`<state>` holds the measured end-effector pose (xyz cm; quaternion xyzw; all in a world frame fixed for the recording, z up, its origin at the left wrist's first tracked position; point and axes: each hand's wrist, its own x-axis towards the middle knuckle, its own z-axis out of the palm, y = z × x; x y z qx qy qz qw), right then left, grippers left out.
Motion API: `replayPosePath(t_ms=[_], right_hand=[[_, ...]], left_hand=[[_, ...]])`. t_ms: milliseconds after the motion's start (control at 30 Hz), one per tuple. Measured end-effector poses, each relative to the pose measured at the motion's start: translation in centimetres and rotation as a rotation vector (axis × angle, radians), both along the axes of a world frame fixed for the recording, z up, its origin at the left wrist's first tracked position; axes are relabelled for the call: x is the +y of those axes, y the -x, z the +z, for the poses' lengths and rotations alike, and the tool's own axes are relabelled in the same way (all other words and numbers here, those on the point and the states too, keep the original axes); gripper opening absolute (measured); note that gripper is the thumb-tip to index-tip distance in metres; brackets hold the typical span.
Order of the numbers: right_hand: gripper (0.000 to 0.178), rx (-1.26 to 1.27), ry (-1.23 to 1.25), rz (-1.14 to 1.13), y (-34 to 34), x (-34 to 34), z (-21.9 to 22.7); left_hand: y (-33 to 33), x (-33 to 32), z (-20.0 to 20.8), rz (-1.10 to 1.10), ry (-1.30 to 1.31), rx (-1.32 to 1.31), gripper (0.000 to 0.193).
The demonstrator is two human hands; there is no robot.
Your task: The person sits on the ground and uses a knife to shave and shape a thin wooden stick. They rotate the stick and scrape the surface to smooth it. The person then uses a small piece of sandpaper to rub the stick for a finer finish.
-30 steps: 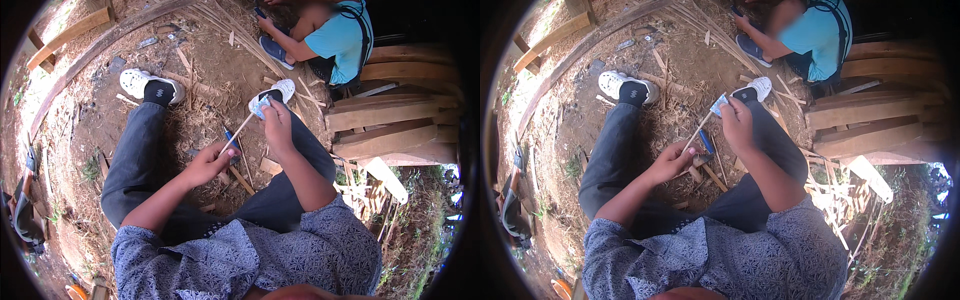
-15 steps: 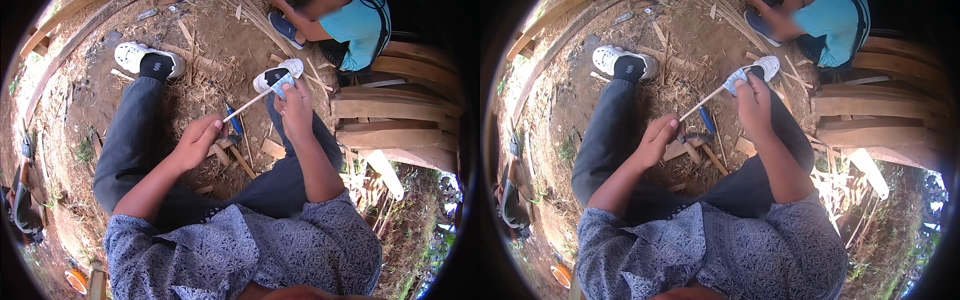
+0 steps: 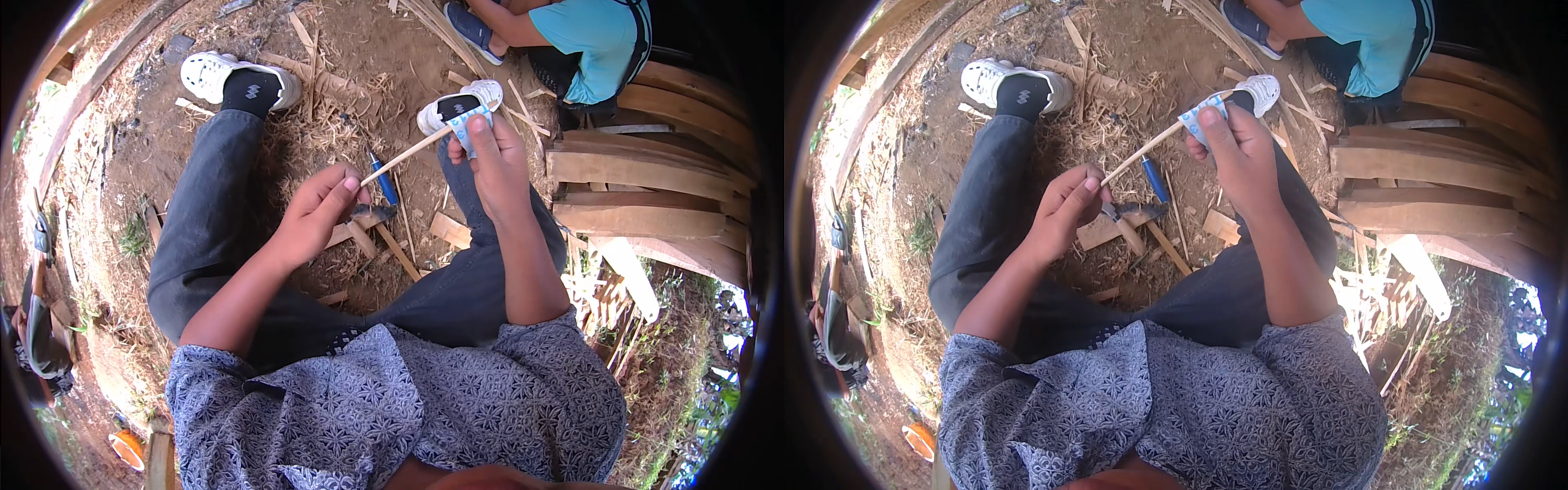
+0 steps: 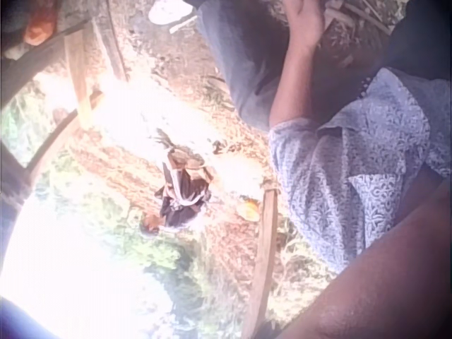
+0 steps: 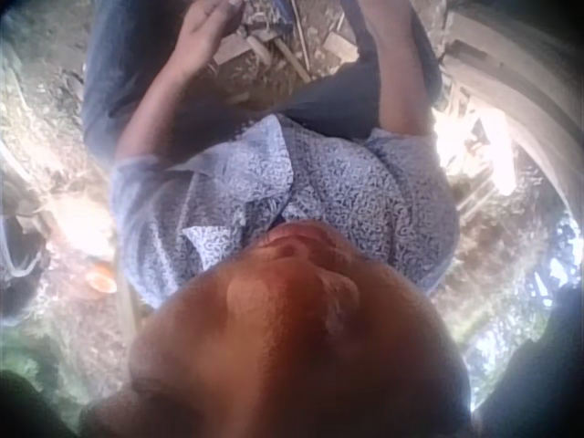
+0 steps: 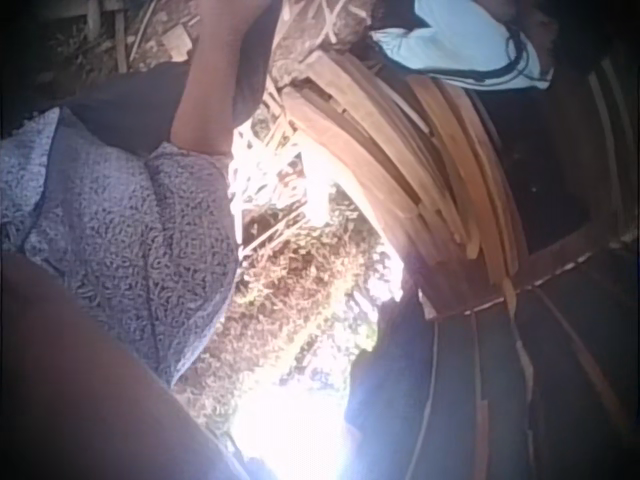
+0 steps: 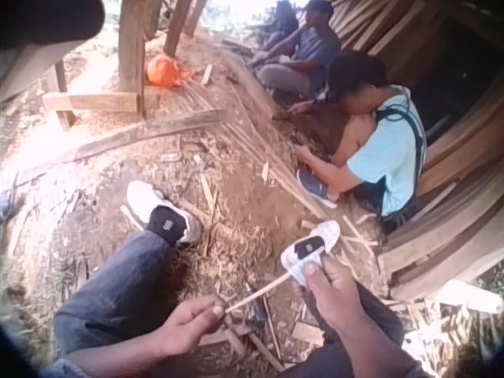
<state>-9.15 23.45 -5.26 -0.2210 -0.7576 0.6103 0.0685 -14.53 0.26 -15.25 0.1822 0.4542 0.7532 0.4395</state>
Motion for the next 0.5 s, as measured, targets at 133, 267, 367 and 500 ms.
replayPosePath(t_ms=[133, 267, 367, 500], right_hand=[[0.03, -0.117, 0.015, 0.068, 0.2, 0.5, 1.8], [0.03, -0.181, -0.039, 0.198, -0.1, 1.7, 3.1], [0.025, -0.181, -0.118, 0.288, 0.5, 2.8, 4.3], [0.028, -0.187, -0.169, 0.319, 1.8, 5.0, 4.8]], left_hand=[[0.2, -0.2, 0.2, 0.008, -0.008, -0.029, 0.036], [0.4, -0.3, -0.1, 0.013, -0.135, -0.082, 0.043], [0.5, 0.0, 0.0, -0.001, -0.235, -0.085, 0.048], [0.6, -0.1, 1.4, -0.007, -0.015, 0.08, 0.039]])
